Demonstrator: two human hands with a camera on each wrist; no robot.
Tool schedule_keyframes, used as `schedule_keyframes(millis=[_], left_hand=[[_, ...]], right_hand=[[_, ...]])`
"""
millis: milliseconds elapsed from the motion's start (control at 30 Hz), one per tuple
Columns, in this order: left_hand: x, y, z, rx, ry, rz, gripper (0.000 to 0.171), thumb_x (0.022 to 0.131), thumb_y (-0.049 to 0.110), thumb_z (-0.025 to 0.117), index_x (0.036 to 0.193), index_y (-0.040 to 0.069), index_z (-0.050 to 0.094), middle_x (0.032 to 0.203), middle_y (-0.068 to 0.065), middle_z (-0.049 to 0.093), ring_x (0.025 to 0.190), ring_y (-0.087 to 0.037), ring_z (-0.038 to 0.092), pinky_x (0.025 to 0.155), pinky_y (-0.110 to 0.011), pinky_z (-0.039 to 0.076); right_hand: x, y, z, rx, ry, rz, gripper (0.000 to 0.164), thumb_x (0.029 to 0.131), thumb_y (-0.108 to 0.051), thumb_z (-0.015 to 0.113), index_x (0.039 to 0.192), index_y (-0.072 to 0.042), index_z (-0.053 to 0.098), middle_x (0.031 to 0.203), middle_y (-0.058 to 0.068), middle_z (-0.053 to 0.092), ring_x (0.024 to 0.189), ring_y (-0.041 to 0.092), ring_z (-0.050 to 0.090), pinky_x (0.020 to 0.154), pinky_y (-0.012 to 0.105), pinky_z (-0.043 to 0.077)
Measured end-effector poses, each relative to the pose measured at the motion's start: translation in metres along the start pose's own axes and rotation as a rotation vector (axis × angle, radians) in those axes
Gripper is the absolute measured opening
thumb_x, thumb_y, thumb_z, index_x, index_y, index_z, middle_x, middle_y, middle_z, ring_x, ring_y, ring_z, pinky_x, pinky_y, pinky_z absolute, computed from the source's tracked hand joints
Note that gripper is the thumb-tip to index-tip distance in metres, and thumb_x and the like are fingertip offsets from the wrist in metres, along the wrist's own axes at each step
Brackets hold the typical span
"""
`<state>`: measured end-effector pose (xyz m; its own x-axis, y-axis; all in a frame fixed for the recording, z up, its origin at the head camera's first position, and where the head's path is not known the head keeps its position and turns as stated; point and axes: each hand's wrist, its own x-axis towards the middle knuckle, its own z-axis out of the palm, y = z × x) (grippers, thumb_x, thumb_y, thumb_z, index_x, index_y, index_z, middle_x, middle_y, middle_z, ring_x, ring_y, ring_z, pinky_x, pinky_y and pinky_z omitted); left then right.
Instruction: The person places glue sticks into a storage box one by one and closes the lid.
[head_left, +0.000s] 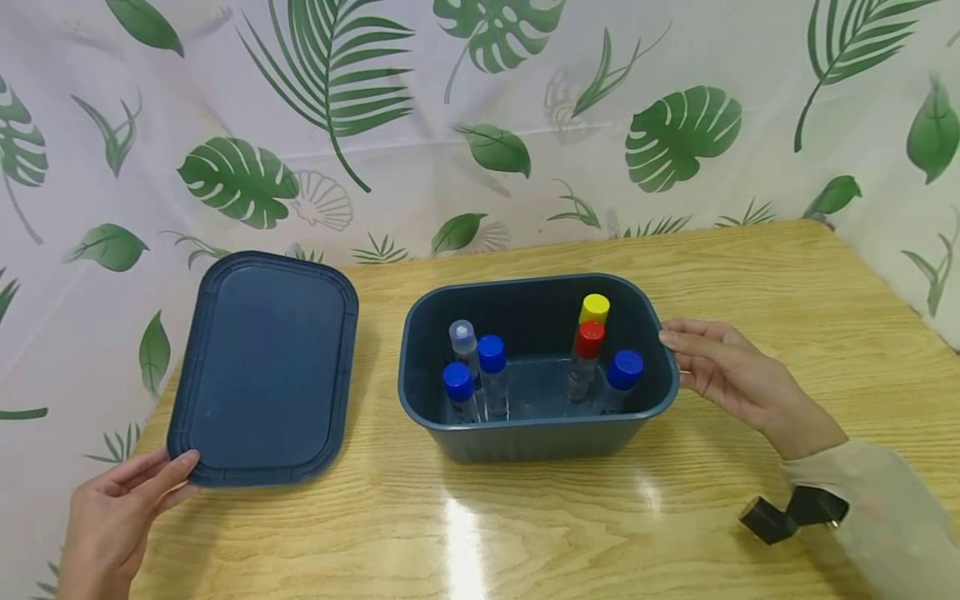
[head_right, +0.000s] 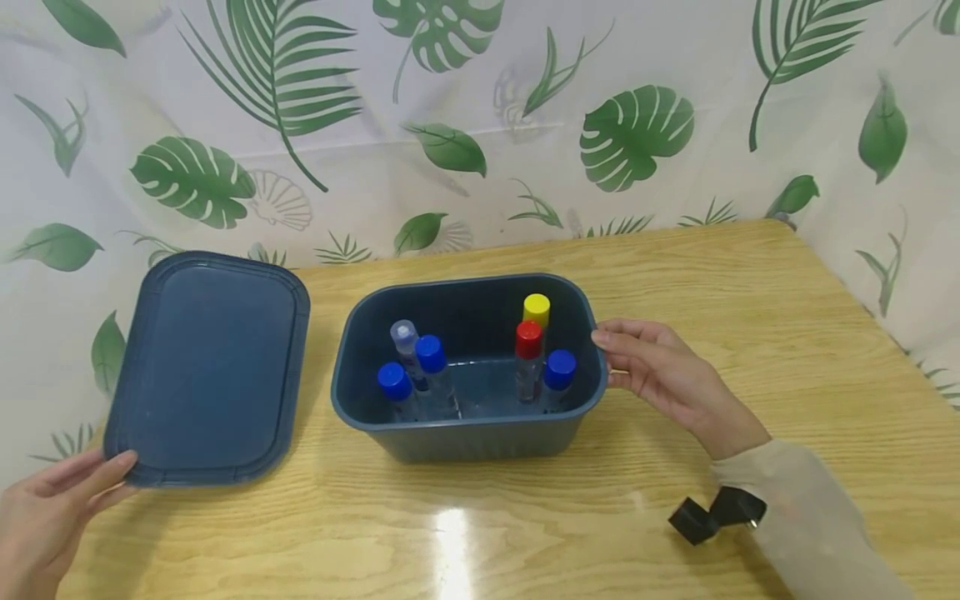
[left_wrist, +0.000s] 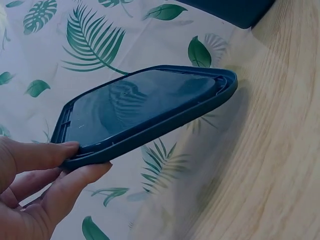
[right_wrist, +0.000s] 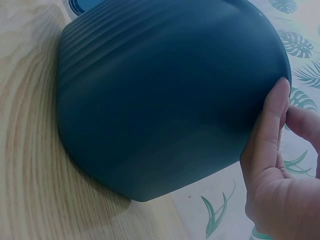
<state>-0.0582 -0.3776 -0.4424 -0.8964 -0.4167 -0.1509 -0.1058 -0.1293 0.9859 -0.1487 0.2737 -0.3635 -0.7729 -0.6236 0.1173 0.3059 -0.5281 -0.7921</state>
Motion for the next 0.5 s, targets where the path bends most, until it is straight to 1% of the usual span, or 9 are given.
schedule_keyframes(millis=[100,167,233,300,333,367,400,500], left_hand=[[0.002,0.001,0.004,0.032,0.024,0.027,0.046,0.08,0.005,0.078,0.124,0.011,0.064,0.104,-0.004,0.062,0.084,-0.018,0.071,0.073,-0.035,0.058],[0.003,0.001,0.007,0.081,0.038,0.047,0.05,0.079,0.006,0.079,0.127,0.007,0.062,0.105,-0.002,0.062,0.084,-0.017,0.071,0.073,-0.034,0.058],[0.004,0.002,0.009,0.091,0.047,0.069,0.05,0.079,0.006,0.079,0.127,0.005,0.062,0.104,-0.002,0.065,0.083,-0.017,0.071,0.072,-0.034,0.058],[0.003,0.005,0.013,0.091,0.051,0.096,0.047,0.078,0.005,0.079,0.123,0.008,0.065,0.104,-0.001,0.065,0.081,-0.016,0.071,0.07,-0.033,0.058],[0.0,0.01,0.019,0.087,0.058,0.099,0.044,0.078,0.004,0.079,0.121,0.008,0.067,0.103,0.0,0.066,0.08,-0.016,0.071,0.069,-0.032,0.059],[-0.004,0.015,0.025,0.059,0.063,0.124,0.043,0.078,0.001,0.079,0.118,0.008,0.069,0.101,0.0,0.067,0.078,-0.016,0.071,0.067,-0.032,0.058],[-0.01,0.023,0.034,0.046,0.068,0.136,0.04,0.077,-0.001,0.079,0.115,0.008,0.07,0.097,0.0,0.069,0.075,-0.016,0.071,0.066,-0.031,0.059],[-0.031,0.053,0.066,0.031,0.1,0.181,0.032,0.075,-0.009,0.077,0.104,0.003,0.074,0.084,-0.002,0.072,0.066,-0.016,0.07,0.063,-0.028,0.059]], right_hand=[[0.0,0.0,0.0,-0.001,0.001,0.002,0.035,0.103,0.005,0.029,0.114,0.003,0.062,0.104,0.011,0.067,0.093,0.019,0.068,0.081,0.029,0.057],[0.0,0.0,0.0,-0.001,0.0,0.001,0.035,0.103,0.005,0.029,0.114,0.003,0.062,0.104,0.011,0.067,0.093,0.019,0.068,0.08,0.028,0.057],[0.0,0.0,0.0,-0.001,0.0,0.001,0.035,0.103,0.006,0.029,0.114,0.003,0.062,0.104,0.011,0.067,0.093,0.019,0.068,0.08,0.028,0.057],[0.0,0.0,0.0,-0.001,0.0,0.0,0.035,0.103,0.006,0.029,0.114,0.003,0.062,0.103,0.011,0.067,0.092,0.019,0.068,0.08,0.028,0.057],[0.0,0.0,0.0,-0.001,0.0,0.0,0.035,0.103,0.006,0.029,0.114,0.003,0.062,0.103,0.011,0.067,0.092,0.019,0.068,0.08,0.028,0.057],[0.0,0.0,0.0,-0.001,0.002,0.0,0.035,0.103,0.006,0.029,0.114,0.003,0.062,0.103,0.011,0.067,0.092,0.019,0.068,0.08,0.028,0.057],[0.0,0.0,0.0,-0.001,0.003,0.001,0.035,0.103,0.006,0.029,0.114,0.003,0.062,0.103,0.011,0.067,0.092,0.019,0.068,0.081,0.028,0.057],[0.0,0.0,0.0,-0.003,0.007,0.002,0.035,0.103,0.006,0.03,0.113,0.003,0.063,0.103,0.011,0.067,0.092,0.019,0.068,0.08,0.028,0.057]])
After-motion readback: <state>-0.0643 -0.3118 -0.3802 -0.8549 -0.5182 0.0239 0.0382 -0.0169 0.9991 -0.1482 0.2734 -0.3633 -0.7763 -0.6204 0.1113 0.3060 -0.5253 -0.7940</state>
